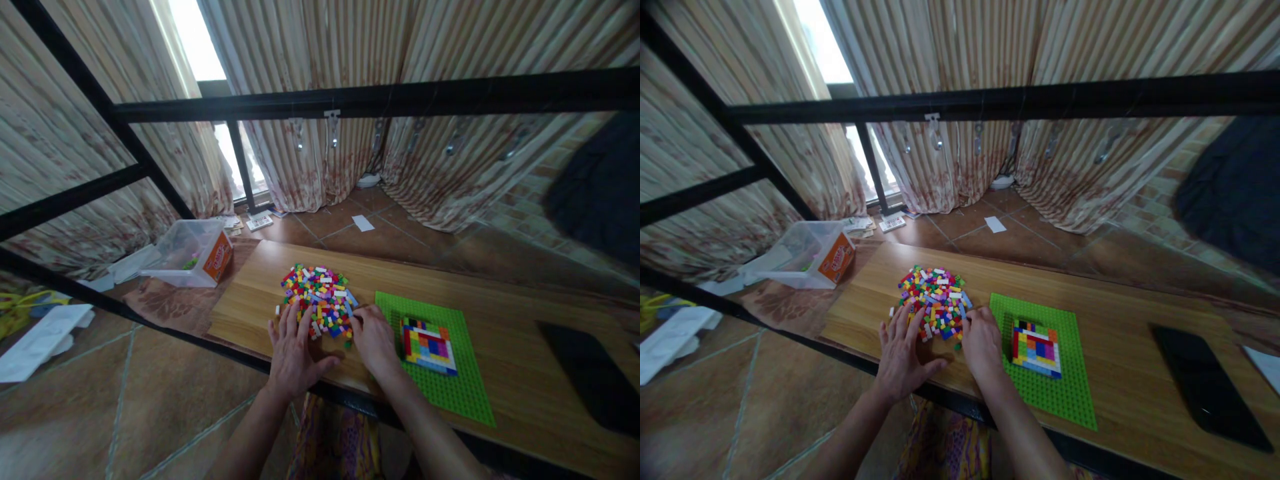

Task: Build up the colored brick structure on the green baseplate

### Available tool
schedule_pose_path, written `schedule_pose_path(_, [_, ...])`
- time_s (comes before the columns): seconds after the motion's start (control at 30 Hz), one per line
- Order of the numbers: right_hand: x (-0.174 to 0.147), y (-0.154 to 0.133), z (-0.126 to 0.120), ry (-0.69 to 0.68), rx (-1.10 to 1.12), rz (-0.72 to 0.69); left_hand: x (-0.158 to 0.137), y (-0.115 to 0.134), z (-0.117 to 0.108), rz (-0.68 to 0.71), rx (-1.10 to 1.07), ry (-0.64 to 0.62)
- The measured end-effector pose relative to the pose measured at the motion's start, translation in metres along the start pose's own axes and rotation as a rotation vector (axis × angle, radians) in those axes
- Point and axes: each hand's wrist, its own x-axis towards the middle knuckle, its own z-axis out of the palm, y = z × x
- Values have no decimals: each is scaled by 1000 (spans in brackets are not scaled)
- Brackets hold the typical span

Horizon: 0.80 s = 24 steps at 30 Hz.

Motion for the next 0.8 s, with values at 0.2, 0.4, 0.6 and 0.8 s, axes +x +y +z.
schedule_pose_path(0.2, [-1,4,-2,-20,68,-11,8,25,10,16,34,53])
schedule_pose_path(0.4, [-1,0,-10,-56,112,6,24,28,12,4,89,151])
schedule_pose_path(0.6, [5,-2,-7,-86,35,15,23,13,15,53,46,189])
schedule_pose_path(0.8, [5,-2,0,-22,-6,13,22,9,17,81,-13,228])
